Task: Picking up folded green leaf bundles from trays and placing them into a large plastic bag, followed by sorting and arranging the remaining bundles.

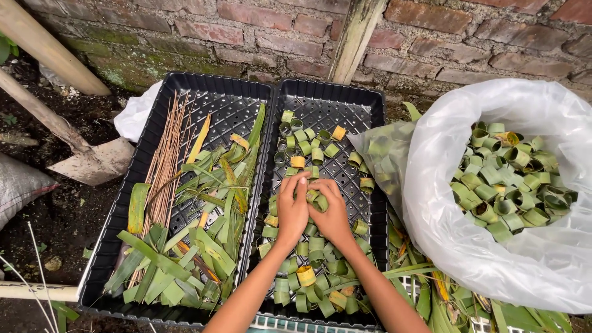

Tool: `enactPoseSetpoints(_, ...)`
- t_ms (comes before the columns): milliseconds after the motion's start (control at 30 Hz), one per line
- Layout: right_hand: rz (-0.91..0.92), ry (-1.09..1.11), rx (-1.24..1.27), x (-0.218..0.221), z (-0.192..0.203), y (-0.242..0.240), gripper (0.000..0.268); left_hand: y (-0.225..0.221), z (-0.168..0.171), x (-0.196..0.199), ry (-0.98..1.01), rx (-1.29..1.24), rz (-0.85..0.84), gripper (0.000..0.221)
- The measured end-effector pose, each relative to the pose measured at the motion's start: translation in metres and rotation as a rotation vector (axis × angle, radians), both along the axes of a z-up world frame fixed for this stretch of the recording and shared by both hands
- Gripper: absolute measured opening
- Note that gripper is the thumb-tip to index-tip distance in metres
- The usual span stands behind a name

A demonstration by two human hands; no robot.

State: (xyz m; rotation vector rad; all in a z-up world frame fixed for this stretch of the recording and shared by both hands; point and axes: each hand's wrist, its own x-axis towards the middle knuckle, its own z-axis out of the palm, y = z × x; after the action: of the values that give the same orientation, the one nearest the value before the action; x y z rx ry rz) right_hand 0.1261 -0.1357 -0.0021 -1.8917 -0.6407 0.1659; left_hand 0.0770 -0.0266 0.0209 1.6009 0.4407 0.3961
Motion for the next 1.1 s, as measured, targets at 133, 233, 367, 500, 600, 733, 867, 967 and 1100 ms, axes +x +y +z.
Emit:
enactPoseSetpoints(133,-0.015,0.247,0.178,0.001,-0.008,0.0,0.025,-0.018,0.004,-0.004,-0.009,-0.163,0.067,0.037)
enactPoseSetpoints(233,-0.055,0.389,0.274,-0.01,0.021,0.001,0.026,-0.029,0.015,-0.006,-0.046,-0.243,0.099,0.038)
enactPoseSetpoints(367,-0.236,0.543,0.469,-0.014,0.045,-0.001,0.026,-0.036,0.045,-0.002,-0.102,-0.364,0.137,0.039)
enactPoseSetpoints(500,-0.305,0.423,0.74,-0.015,0.092,-0.007,0.025,-0.053,0.085,0.007,-0.271,-0.478,0.168,0.037)
enactPoseSetpoints(600,-0.336,0.268,0.828,-0.013,0.135,-0.02,0.031,-0.068,0.124,0.015,-0.422,-0.475,0.084,0.039)
enactPoseSetpoints(733,-0.435,0.204,0.843,-0.004,0.136,-0.061,0.03,-0.108,0.155,0.037,-0.57,-0.531,-0.067,0.041)
enactPoseSetpoints(867,-0.602,0.095,0.841,-0.001,0.136,-0.118,0.029,-0.157,0.173,0.056,-0.679,-0.614,-0.255,0.035)
enactPoseSetpoints(967,-0.716,0.02,0.836,0.006,0.138,-0.151,0.028,-0.197,0.175,0.069,-0.665,-0.614,-0.374,0.031)
enactPoseSetpoints(1100,-0.862,-0.081,0.822,0.03,0.151,-0.184,0.028,-0.232,0.157,0.093,-0.598,-0.369,-0.475,0.026)
